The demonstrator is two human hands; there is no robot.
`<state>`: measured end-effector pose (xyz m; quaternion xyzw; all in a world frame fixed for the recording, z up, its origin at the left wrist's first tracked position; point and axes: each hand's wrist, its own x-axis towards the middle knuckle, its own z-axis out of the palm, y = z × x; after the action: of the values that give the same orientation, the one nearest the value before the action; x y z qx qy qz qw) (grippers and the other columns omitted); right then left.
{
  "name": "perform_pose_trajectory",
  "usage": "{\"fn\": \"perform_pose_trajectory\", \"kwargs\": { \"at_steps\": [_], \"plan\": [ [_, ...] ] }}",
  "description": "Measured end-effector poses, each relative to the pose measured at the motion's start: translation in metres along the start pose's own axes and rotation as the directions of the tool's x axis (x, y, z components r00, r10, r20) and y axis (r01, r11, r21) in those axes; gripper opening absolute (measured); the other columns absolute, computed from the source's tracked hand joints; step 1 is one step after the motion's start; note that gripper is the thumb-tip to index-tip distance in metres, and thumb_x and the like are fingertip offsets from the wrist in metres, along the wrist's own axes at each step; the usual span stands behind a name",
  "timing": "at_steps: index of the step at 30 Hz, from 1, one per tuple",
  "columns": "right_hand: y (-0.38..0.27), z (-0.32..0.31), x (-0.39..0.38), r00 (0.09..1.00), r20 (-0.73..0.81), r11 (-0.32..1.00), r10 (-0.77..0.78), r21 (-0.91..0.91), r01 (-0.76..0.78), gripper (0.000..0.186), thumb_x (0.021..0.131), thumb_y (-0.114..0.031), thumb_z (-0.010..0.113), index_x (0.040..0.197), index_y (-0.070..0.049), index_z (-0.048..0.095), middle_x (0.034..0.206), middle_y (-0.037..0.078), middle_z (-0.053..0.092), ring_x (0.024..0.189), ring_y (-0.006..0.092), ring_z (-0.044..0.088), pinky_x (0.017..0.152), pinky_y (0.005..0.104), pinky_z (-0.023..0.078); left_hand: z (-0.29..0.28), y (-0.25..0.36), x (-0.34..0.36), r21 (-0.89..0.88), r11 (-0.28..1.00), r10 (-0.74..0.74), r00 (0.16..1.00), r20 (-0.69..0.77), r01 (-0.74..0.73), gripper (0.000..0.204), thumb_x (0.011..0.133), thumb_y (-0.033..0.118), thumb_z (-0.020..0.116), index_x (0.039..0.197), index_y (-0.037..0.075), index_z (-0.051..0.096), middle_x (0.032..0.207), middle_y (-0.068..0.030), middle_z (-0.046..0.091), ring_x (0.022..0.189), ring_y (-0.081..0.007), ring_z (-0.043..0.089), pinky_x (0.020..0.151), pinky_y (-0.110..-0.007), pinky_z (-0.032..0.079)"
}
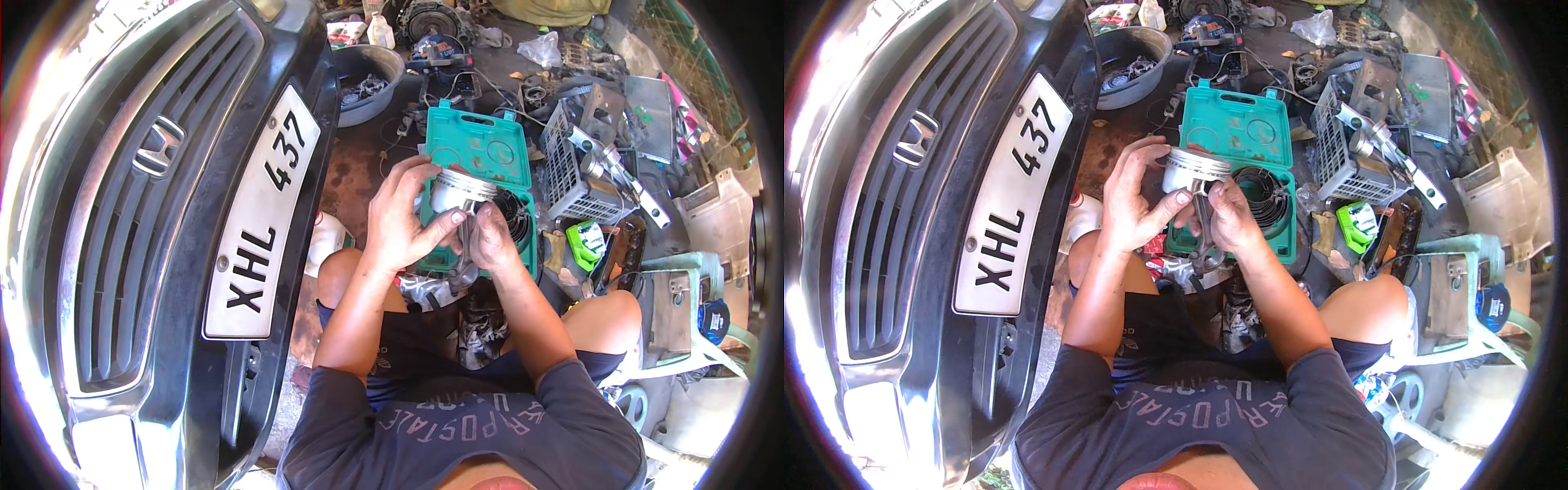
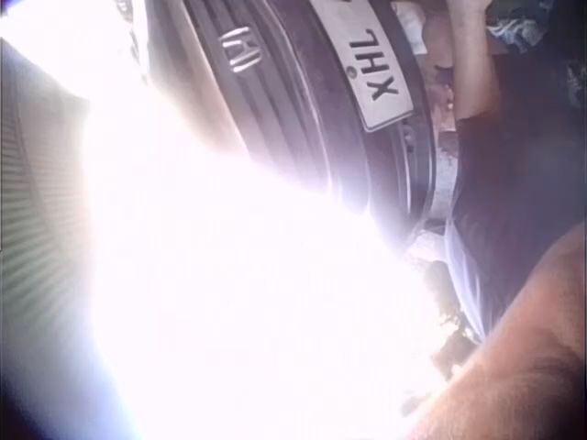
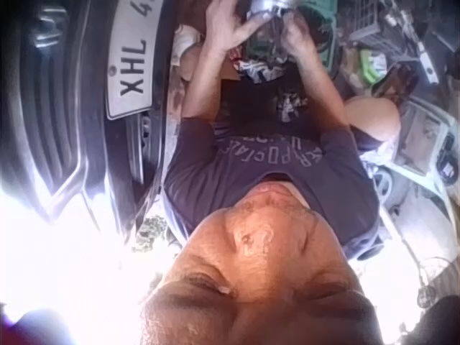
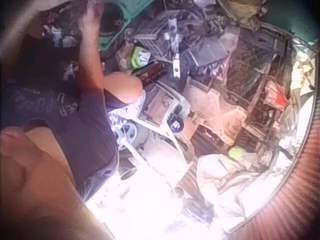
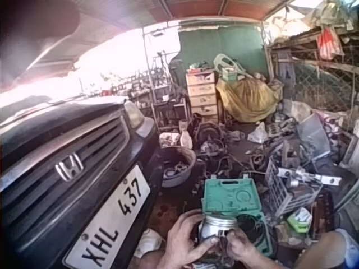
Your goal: The recorder is inspecting and cleaning a car engine piston, manipulating the rings and checking the connecting rod.
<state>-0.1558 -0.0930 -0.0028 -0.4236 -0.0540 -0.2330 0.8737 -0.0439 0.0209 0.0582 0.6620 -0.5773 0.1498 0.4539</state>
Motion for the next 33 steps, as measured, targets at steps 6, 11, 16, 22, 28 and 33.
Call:
{"fn": "perform_pose_trajectory", "kwargs": {
  "at_steps": [6,11,16,22,28,33],
  "plan": [
    [-0.01,-0.001,0.003,0.998,-0.045,0.999,-0.036,-0.028,0.035,0.05,0.086,-0.044,0.059,0.115,-0.004,0.048,0.089,0.004,0.058,0.052,0.0091,0.051,0.041,0.0196,0.036,0.018,-0.001,-0.008,-0.363,0.918,-0.192,0.98,-0.049,0.161,0.038,0.078,0.011,0.07,0.111,-0.002,0.057,0.11,-0.0133,0.06,0.079,-0.013,0.059,0.062,-0.023,0.048],
    [-0.013,-0.006,0.003,0.999,0.026,0.988,-0.029,-0.15,0.033,0.057,0.086,-0.044,0.059,0.124,-0.004,0.044,0.089,0.003,0.056,0.052,0.0079,0.046,0.042,0.0192,0.033,0.036,0.003,-0.015,-0.783,0.525,-0.56,0.828,-0.024,0.332,0.031,0.079,0.008,0.071,0.106,-0.004,0.062,0.098,-0.0148,0.065,0.084,-0.0124,0.062,0.062,-0.021,0.05],
    [-0.01,-0.012,-0.003,1.0,-0.026,0.998,-0.017,-0.062,0.015,0.069,0.08,-0.053,0.062,0.126,-0.004,0.043,0.091,0.004,0.056,0.056,0.0093,0.047,0.044,0.0212,0.033,0.042,0.009,-0.018,-0.762,0.537,-0.565,0.825,-0.006,0.362,0.033,0.075,0.007,0.074,0.104,-0.005,0.062,0.101,-0.0147,0.064,0.083,-0.0131,0.062,0.06,-0.022,0.051],
    [-0.01,-0.019,-0.004,0.995,-0.081,0.998,0.054,0.031,-0.052,0.073,0.077,-0.06,0.059,0.124,-0.005,0.046,0.088,0.004,0.058,0.057,0.0116,0.049,0.044,0.0228,0.034,0.042,0.011,-0.017,-0.574,0.786,-0.379,0.912,-0.156,0.228,0.032,0.071,0.009,0.075,0.1,0.002,0.064,0.102,-0.0126,0.064,0.087,-0.0172,0.062,0.066,-0.026,0.05],
    [-0.009,-0.023,-0.006,0.995,-0.054,0.99,0.084,0.119,-0.077,0.074,0.077,-0.062,0.057,0.122,-0.004,0.048,0.086,0.005,0.059,0.056,0.0125,0.05,0.044,0.0241,0.035,0.037,0.019,-0.012,-0.406,0.902,-0.249,0.945,-0.21,0.148,0.033,0.07,0.01,0.076,0.098,0.001,0.064,0.101,-0.0133,0.064,0.087,-0.0199,0.063,0.068,-0.028,0.05],
    [-0.011,-0.013,-0.003,0.995,-0.094,0.998,0.028,0.061,-0.022,0.071,0.077,-0.054,0.063,0.124,-0.003,0.046,0.089,0.005,0.059,0.055,0.0093,0.049,0.041,0.021,0.033,0.041,0.017,-0.015,-0.49,0.856,-0.271,0.95,-0.155,0.164,0.041,0.072,0.011,0.075,0.106,-0.004,0.058,0.103,-0.0162,0.062,0.091,-0.02,0.062,0.076,-0.03,0.051]
  ]
}}
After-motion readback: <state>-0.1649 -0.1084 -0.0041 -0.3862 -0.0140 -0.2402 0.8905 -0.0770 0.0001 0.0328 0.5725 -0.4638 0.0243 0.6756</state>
